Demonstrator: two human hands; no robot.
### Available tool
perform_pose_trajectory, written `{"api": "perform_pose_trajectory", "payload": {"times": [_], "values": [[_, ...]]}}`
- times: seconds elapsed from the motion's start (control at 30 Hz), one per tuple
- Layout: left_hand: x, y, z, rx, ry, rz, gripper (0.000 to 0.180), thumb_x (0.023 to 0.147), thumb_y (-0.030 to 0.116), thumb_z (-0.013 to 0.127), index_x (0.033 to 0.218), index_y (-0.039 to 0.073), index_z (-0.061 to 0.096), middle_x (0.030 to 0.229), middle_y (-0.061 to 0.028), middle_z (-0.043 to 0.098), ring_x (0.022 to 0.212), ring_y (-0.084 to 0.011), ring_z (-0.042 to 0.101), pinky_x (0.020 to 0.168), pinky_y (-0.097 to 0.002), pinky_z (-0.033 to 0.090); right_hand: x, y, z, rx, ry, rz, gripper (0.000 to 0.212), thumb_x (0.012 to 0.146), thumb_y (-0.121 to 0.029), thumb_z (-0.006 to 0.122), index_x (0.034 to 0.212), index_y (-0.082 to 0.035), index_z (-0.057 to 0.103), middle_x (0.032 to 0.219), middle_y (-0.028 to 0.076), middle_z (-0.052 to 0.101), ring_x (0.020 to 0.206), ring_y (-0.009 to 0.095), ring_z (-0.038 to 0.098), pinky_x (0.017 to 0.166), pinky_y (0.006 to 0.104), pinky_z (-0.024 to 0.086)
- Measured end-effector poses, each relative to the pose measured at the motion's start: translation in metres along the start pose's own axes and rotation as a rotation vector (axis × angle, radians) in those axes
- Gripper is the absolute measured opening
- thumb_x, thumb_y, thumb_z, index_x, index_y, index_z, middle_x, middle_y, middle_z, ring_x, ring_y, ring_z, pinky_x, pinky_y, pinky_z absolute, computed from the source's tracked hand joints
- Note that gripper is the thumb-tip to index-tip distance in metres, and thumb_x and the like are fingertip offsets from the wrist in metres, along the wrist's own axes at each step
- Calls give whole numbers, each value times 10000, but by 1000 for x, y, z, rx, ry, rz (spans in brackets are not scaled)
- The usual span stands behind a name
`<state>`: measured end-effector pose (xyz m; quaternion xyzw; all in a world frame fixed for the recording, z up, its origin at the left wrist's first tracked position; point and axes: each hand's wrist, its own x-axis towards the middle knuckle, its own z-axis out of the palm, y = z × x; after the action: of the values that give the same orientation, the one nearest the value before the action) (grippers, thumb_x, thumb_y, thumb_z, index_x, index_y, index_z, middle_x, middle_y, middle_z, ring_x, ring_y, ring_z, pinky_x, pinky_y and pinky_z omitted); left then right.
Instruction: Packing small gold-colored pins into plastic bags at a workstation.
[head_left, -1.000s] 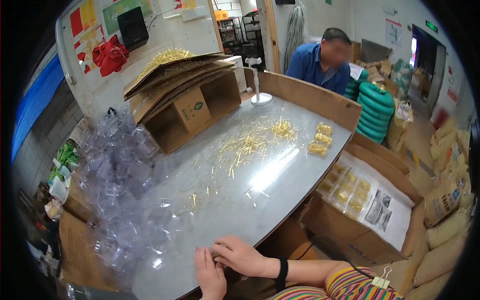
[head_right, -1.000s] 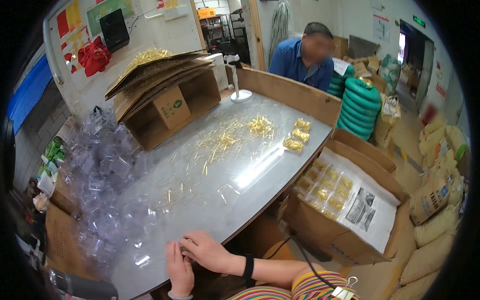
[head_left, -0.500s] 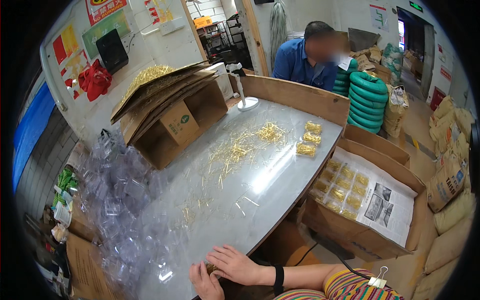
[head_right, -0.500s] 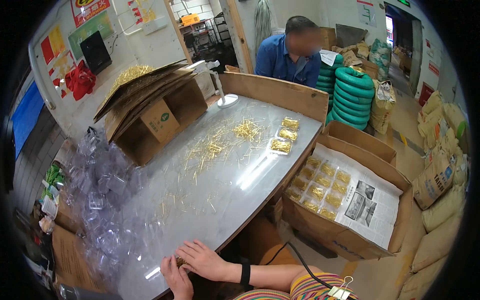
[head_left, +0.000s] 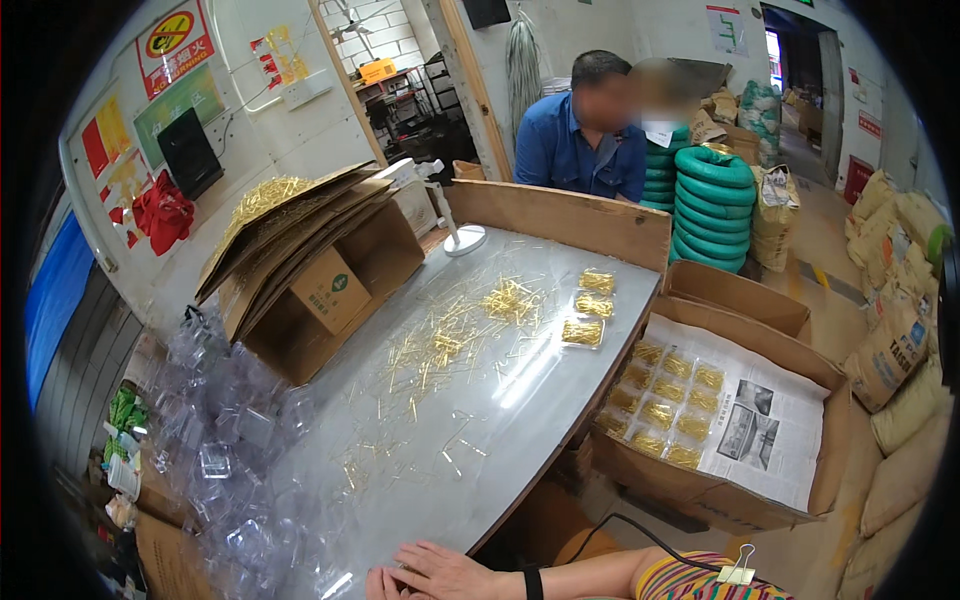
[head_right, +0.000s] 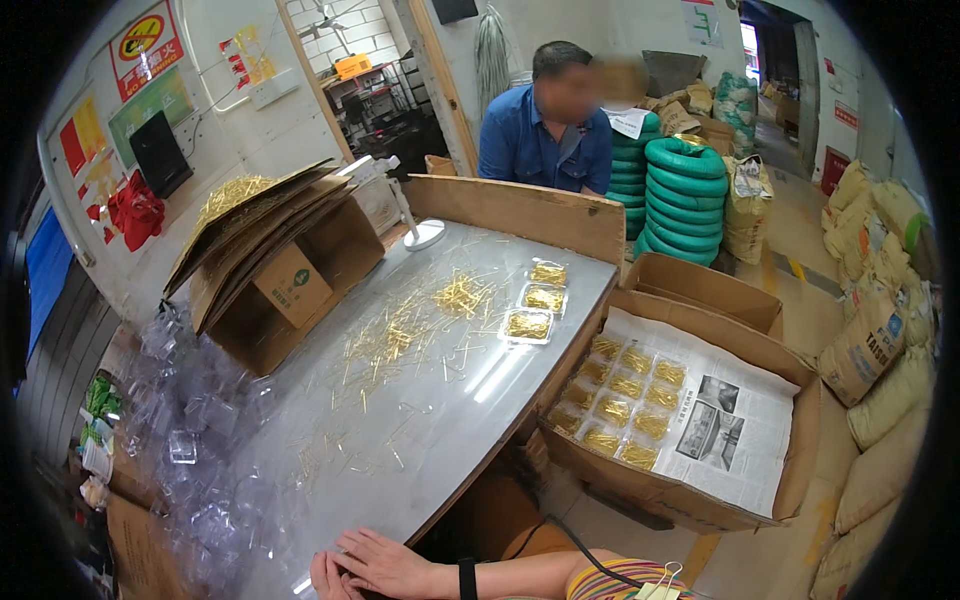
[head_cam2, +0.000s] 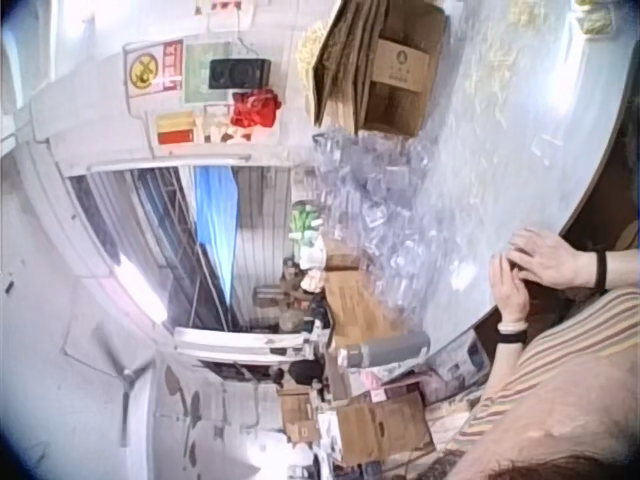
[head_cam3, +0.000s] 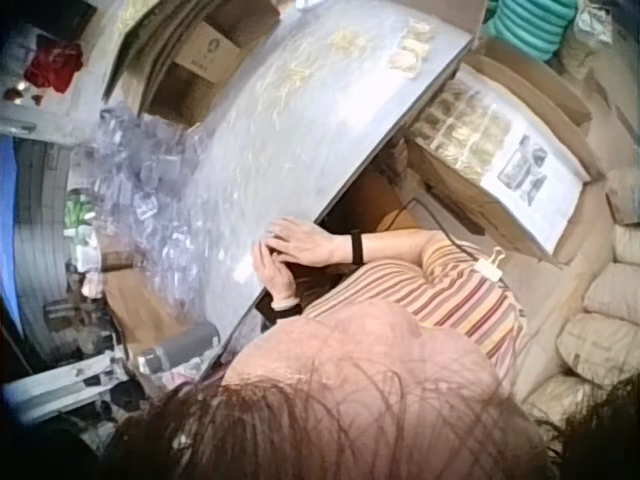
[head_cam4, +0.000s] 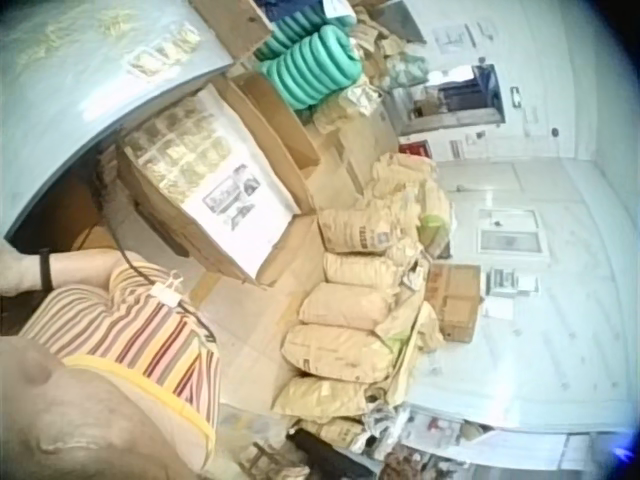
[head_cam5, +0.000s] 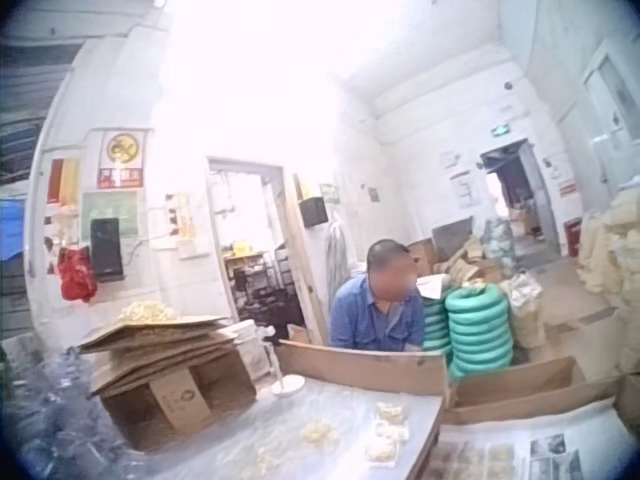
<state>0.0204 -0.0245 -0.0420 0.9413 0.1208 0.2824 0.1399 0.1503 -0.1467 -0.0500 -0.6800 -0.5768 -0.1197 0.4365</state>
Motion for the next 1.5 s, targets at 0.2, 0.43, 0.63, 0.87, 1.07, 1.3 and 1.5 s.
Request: {"api": "perform_pose_trajectory", "payload": {"times": [0.2, 0.43, 0.63, 0.87, 1.07, 1.3, 1.5], "values": [[4, 5, -1, 10, -12, -41, 463, 1050, 284, 455, 1366, -44, 539, 1409, -319, 482, 1309, -477, 453, 1108, -503, 360, -1, 10, -2, -30, -28, -70, 595, 904, -435, 581, 1310, -2, 540, 1351, 203, 547, 1296, 373, 483, 1135, 493, 336], [6, 9, -2, -38, 10, 18, 602, 1069, 433, 351, 1369, -57, 531, 1404, -319, 496, 1374, -502, 377, 1147, -558, 280, 3, 8, -6, -93, -68, -90, 561, 893, -350, 564, 1319, 13, 532, 1386, 219, 528, 1320, 399, 469, 1142, 487, 343], [3, -1, -5, -6, -152, -32, 734, 1043, 551, 323, 1400, -72, 480, 1432, -331, 443, 1340, -521, 383, 1167, -572, 244, -1, 5, 17, -64, -170, 0, 459, 907, -226, 513, 1297, 13, 548, 1386, 216, 522, 1313, 407, 468, 1135, 471, 362], [0, -13, -1, -327, -95, -1, 719, 1037, 441, 482, 1492, -88, 310, 1476, -312, 401, 1281, -434, 504, 1052, -445, 431, 6, 2, -10, -86, -218, -14, 706, 820, -144, 669, 1435, 38, 374, 1462, 224, 406, 1372, 419, 396, 1080, 444, 434], [35, 8, -30, -88, -287, -1, 651, 913, 228, 661, 1423, -81, 400, 1388, -259, 469, 1373, -514, 341, 1123, -561, 324, 24, 3, -26, -86, -283, -38, 557, 870, -102, 546, 1390, 67, 441, 1452, 234, 438, 1367, 407, 418, 1081, 419, 430], [31, 0, -14, -119, -164, 24, 649, 863, 224, 731, 1393, -48, 475, 1399, -209, 443, 1379, -454, 367, 1110, -498, 374, 30, 6, -45, 156, -285, 102, 736, 798, -130, 729, 1443, 15, 404, 1463, 245, 433, 1388, 401, 392, 1163, 514, 304], [30, 2, -17, -104, -108, 21, 630, 887, 257, 713, 1398, -33, 484, 1429, -195, 410, 1395, -444, 351, 1113, -486, 376, 33, 7, -46, 137, -300, 198, 799, 775, -151, 796, 1449, -6, 392, 1400, 257, 467, 1383, 455, 373, 1142, 531, 318]]}}
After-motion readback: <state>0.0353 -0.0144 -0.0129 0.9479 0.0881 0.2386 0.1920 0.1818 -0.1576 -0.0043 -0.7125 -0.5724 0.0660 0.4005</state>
